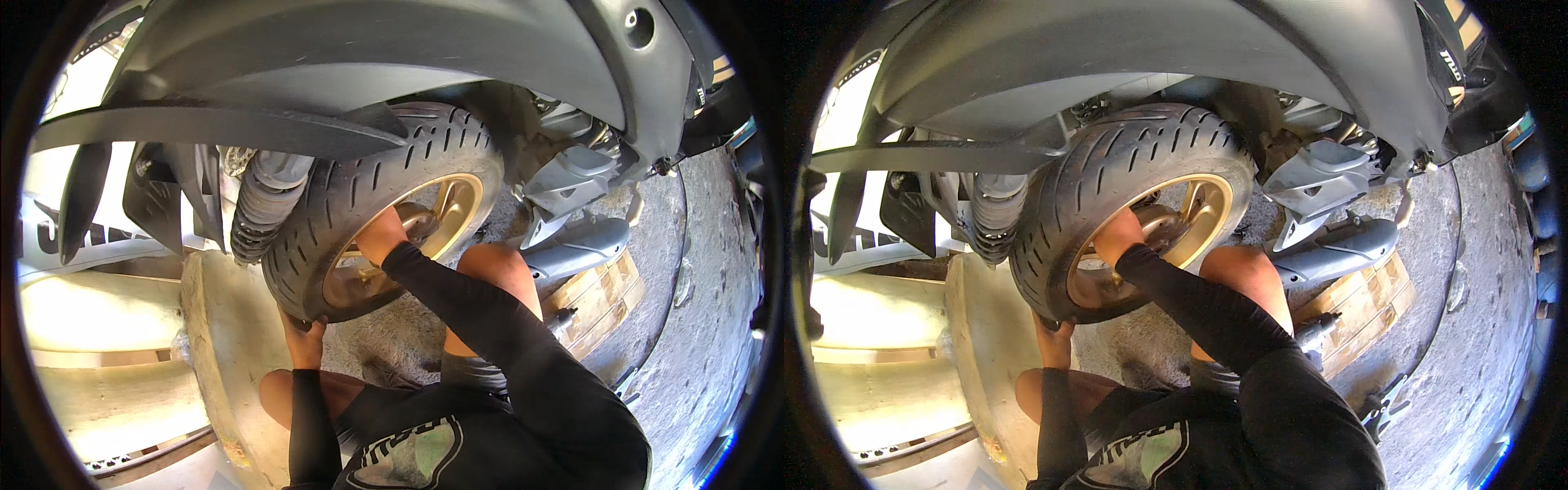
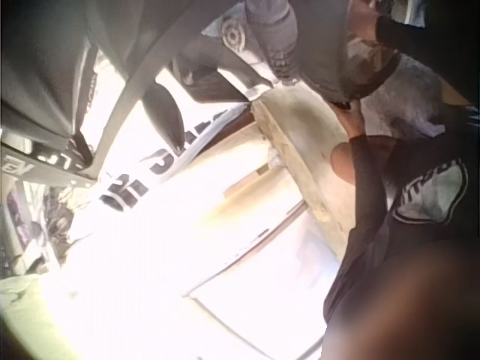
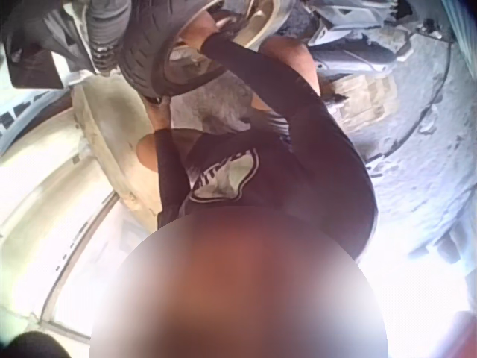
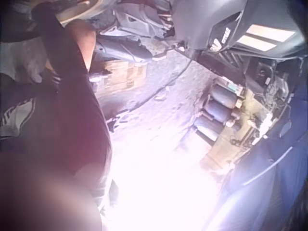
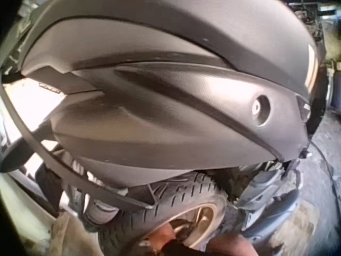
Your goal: The person installs a motorcycle rear wheel by aligning the axle, inserting it through the swingarm, and securing it with a nut. They then attach the rear brake caliper and tighten its bolts.
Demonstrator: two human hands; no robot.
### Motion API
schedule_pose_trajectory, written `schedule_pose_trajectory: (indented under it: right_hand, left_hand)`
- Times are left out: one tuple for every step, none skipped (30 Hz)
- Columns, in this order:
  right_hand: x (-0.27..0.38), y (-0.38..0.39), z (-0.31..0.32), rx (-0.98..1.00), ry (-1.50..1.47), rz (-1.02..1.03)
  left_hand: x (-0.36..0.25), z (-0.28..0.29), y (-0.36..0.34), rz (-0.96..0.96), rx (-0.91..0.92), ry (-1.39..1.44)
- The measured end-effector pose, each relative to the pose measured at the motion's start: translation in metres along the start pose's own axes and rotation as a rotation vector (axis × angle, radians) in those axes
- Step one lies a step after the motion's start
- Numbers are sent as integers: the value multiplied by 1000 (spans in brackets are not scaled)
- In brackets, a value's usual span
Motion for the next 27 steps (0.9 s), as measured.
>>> schedule_pose_trajectory:
  right_hand:
    - [-5, -1, 0, -25, -129, -22]
    - [-5, -2, 0, -53, -92, -22]
    - [-5, -4, -2, -65, -53, -18]
    - [-4, -5, -2, -90, -9, -2]
    - [-8, -8, -3, -94, -42, -24]
    - [-10, -10, -2, -111, -69, -32]
    - [-12, -12, 0, -128, -96, -39]
    - [-8, -15, 4, -147, 56, -29]
    - [-4, -18, 9, -163, 208, -14]
    - [-1, -21, 10, -141, 371, -15]
    - [-5, -26, 11, -84, 338, -43]
    - [-13, -31, 8, 14, 324, -94]
    - [-18, -33, 5, 94, 349, -129]
    - [-20, -34, 6, 140, 416, -146]
    - [-20, -34, 7, 163, 518, -153]
    - [-22, -34, 8, 185, 624, -163]
    - [-24, -34, 17, 98, 627, -217]
    - [-28, -34, 12, 158, 682, -225]
    - [-32, -31, 6, 223, 740, -237]
    - [-37, -28, 1, 280, 855, -241]
    - [-34, -24, 7, 158, 617, -207]
    - [-30, -20, 14, 36, 434, -141]
    - [-29, -12, 21, -44, 202, -66]
    - [-28, -7, 22, -79, 226, -41]
    - [-27, -2, 17, -49, 411, -35]
    - [-26, 4, 16, -57, 514, -19]
    - [-29, 8, 12, -7, 516, -28]
  left_hand:
    - [7, 7, 2, 11, -108, 62]
    - [15, 8, 8, 6, -226, 121]
    - [15, 8, 13, -76, -304, 187]
    - [45, 5, 20, 153, -383, 229]
    - [67, -6, 28, 305, -424, 280]
    - [87, -14, 38, 459, -467, 331]
    - [102, -42, 40, 539, -380, 475]
    - [114, -78, 42, 616, -293, 621]
    - [117, -113, 33, 645, -95, 734]
    - [113, -147, 20, 643, 114, 854]
    - [112, -169, 3, 650, 199, 943]
    - [108, -189, -15, 629, 290, 1053]
    - [111, -201, -30, 631, 249, 1125]
    - [112, -212, -51, 618, 208, 1208]
    - [112, -218, -66, 607, 174, 1297]
    - [78, -230, -83, 388, 417, 1592]
    - [40, -228, -92, 139, 671, 1864]
    - [6, -214, -92, -139, 936, 2103]
    - [79, -220, -110, 352, 270, 1530]
    - [77, -223, -117, 376, 255, 1551]
    - [74, -223, -122, 388, 231, 1579]
    - [65, -223, -129, 346, 258, 1615]
    - [67, -221, -134, 361, 186, 1626]
    - [64, -219, -139, 323, 163, 1646]
    - [62, -217, -142, 294, 136, 1666]
    - [65, -217, -142, 306, 77, 1682]
    - [69, -220, -141, 353, 38, 1703]
Point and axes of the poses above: each hand's wrist, its own y-axis away from the middle knuckle, its own z-axis out of the back of the hand, x = y × z, the point moved 10 cm from there along -y, towards the middle knuckle, and after that the axes turned 9 degrees about x, right-handed, at the moved point
